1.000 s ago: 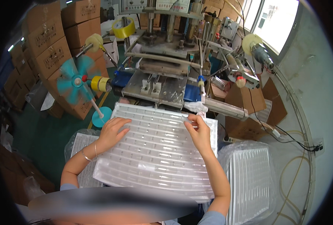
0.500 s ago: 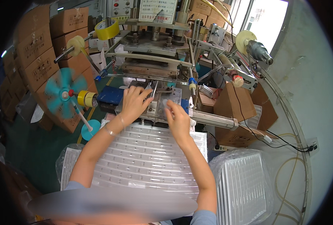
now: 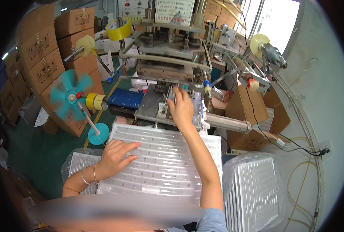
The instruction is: The recorder is placing small components into a plastic filter grid/tray using their hands and a small tool at a workstation.
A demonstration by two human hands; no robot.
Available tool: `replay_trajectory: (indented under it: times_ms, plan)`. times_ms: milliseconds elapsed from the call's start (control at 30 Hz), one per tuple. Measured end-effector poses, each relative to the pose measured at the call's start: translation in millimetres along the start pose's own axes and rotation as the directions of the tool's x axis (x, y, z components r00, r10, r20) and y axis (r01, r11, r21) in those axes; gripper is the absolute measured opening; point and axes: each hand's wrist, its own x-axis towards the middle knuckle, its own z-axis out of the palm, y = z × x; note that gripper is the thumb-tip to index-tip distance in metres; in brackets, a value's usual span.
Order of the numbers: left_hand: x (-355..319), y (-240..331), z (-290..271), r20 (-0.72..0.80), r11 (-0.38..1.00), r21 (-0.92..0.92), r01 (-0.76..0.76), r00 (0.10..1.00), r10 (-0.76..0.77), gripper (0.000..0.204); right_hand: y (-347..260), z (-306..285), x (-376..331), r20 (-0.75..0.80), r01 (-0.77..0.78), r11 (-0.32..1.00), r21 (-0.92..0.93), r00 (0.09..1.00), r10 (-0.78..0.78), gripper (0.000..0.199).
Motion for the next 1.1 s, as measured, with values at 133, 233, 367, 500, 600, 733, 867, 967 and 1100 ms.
replay_trajectory:
  times_ms: [133,233,367,500,600,733,867,967,1100]
  plan:
    - [-18,12,-1,0.061,0.986,-0.098,0.132,0.99,-0.127,0.033,-17,-56,-36,0.023,0.066,0.988,0.139,0.997,-0.07,0.03]
    - [-23,18,-3,0.141,0.999,-0.047,0.001,0.99,0.006,0.031,-45,-101,-74,0.152,0.166,0.985,0.044,0.974,-0.171,0.021]
    - [-40,37,21,0.161,0.989,-0.024,-0.147,0.976,0.149,0.023,-66,-139,-128,0.351,0.2,0.977,0.074,0.912,-0.214,0.023]
    - [-64,50,52,0.261,0.97,0.118,-0.213,0.949,0.176,0.011,-85,-148,-180,0.568,0.301,0.953,0.013,0.783,-0.255,0.028]
    - [-77,51,64,0.386,0.94,0.236,-0.245,0.912,0.141,0.005,-80,-143,-199,0.629,0.35,0.937,-0.005,0.73,-0.269,0.027]
    - [-80,53,56,0.521,0.927,0.292,-0.234,0.852,0.051,0.017,-86,-141,-188,0.677,0.362,0.93,0.069,0.668,-0.31,0.02]
    - [-67,45,42,0.381,0.982,0.176,-0.069,0.925,-0.003,0.021,-76,-133,-199,0.679,0.343,0.933,0.112,0.659,-0.324,0.02]
    - [-54,33,30,0.281,0.987,0.158,0.028,0.957,-0.072,0.023,-73,-137,-188,0.652,0.252,0.937,0.241,0.673,-0.348,0.022]
    - [-35,6,30,0.143,0.976,0.15,0.155,0.974,-0.177,0.024,-49,-141,-143,0.548,-0.193,0.927,0.322,0.836,-0.016,0.026]
